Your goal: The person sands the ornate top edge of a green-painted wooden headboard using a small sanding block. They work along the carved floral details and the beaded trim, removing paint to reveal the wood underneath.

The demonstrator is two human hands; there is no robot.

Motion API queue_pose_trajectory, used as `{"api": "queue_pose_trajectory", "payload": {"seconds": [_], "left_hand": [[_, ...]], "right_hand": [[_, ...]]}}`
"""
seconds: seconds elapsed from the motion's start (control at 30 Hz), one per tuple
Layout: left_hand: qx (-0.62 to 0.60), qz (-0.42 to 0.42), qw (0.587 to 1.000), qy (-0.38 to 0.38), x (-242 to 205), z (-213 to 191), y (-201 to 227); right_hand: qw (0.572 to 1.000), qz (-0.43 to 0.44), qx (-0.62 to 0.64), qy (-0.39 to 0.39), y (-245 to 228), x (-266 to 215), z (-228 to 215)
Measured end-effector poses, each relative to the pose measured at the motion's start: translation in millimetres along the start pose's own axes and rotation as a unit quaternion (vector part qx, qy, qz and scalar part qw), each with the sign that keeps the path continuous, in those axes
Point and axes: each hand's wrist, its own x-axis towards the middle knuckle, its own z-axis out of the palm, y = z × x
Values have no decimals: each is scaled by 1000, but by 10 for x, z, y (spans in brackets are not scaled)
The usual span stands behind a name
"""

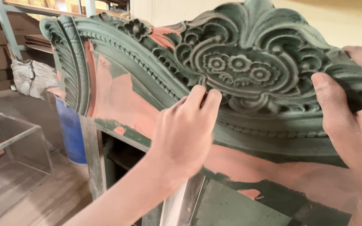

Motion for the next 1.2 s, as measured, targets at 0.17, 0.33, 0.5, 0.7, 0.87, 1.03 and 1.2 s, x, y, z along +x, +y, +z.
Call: {"api": "queue_pose_trajectory", "payload": {"seconds": [0.17, 0.33, 0.5, 0.7, 0.87, 1.03, 1.2], "left_hand": [[9, 25, 1000, 10, 6, -11, -142], [105, 207, 970, 66, 35, -28, -383], [165, 318, 932, 58, 154, 17, -559], [180, 373, 909, 49, 260, -98, -705], [183, 393, 901, 17, 310, -85, -635], [181, 382, 906, 8, 316, -44, -578], [244, 372, 894, -48, 368, -186, -533]], "right_hand": [[999, -30, 15, 12, 72, -9, -31], [998, -53, -10, 19, 57, -12, -29], [999, -34, -15, 4, 48, 6, -7], [998, 26, -50, -23, 39, 18, 21], [999, -7, -46, -4, 72, -26, 25], [998, -66, -1, 3, 106, -57, -19], [996, -79, -49, 12, 141, -40, -19]]}}
